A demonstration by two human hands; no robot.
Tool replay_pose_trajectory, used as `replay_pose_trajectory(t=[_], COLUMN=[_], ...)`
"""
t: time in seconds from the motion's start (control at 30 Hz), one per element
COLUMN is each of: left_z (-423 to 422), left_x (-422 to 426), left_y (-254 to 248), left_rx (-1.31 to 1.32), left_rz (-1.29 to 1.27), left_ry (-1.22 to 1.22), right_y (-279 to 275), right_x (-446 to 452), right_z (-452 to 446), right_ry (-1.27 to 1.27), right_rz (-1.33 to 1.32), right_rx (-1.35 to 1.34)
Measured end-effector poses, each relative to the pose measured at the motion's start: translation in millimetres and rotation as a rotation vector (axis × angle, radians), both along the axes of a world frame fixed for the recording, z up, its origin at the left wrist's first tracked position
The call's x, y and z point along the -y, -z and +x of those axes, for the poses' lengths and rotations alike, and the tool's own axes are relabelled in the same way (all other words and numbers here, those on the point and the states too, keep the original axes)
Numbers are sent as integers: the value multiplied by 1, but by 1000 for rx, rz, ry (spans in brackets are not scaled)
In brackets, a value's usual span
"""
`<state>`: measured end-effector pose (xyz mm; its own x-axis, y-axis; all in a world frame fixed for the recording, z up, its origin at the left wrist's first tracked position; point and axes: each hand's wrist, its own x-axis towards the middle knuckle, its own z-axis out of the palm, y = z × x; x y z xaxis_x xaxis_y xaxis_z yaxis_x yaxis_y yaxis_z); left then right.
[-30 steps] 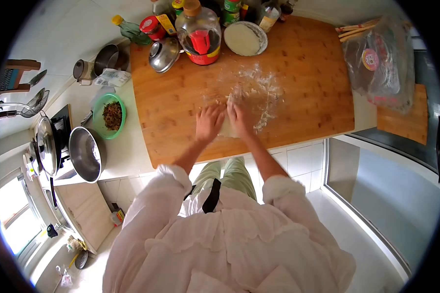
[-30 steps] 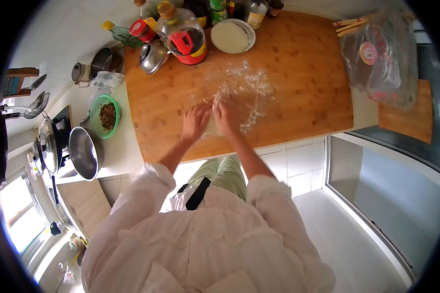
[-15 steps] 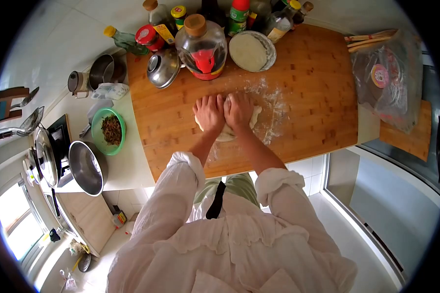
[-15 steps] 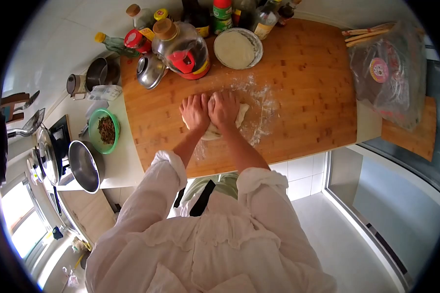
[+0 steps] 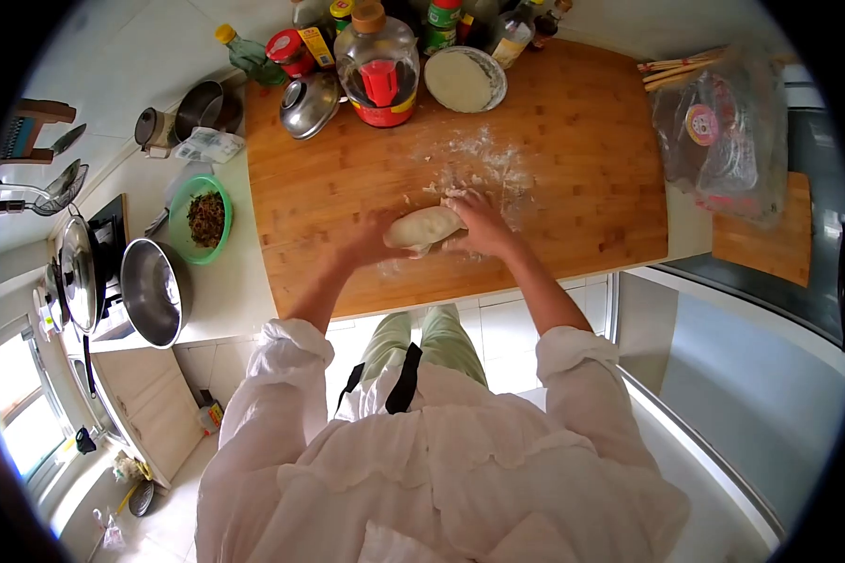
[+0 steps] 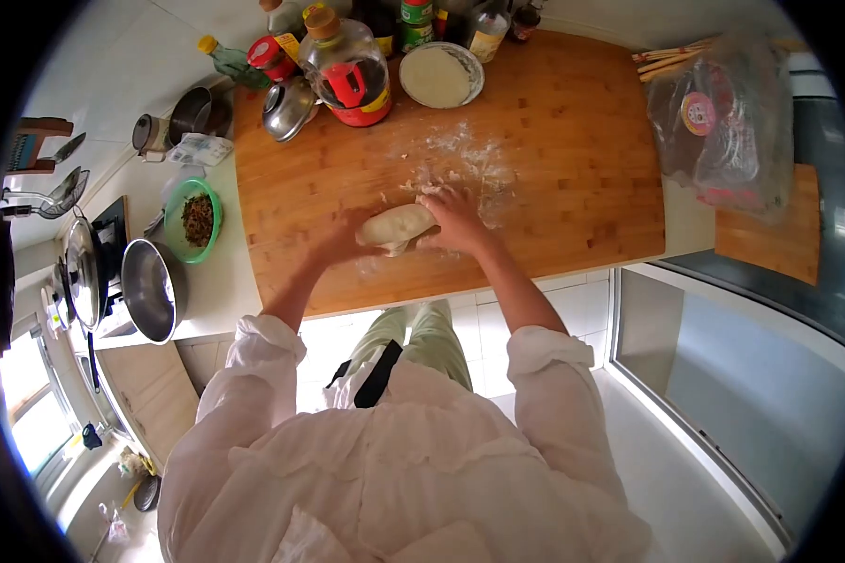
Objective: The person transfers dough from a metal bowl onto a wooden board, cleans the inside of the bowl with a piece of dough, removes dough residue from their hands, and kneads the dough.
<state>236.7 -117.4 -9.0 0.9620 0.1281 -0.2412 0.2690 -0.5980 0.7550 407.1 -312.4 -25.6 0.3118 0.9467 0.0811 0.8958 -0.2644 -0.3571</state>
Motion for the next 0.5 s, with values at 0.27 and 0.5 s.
replay_pose_trajectory(t=[0.27, 0.5], left_z=[-23, 50], left_x=[78, 142], left_y=[-6, 21], left_rx=[-28, 201], left_rz=[-771, -141], left_ry=[-546, -476], right_y=[-107, -38], right_x=[12, 30], right_z=[2, 46], right_ry=[395, 454], right_rz=[-22, -108], right_rx=[-580, -44])
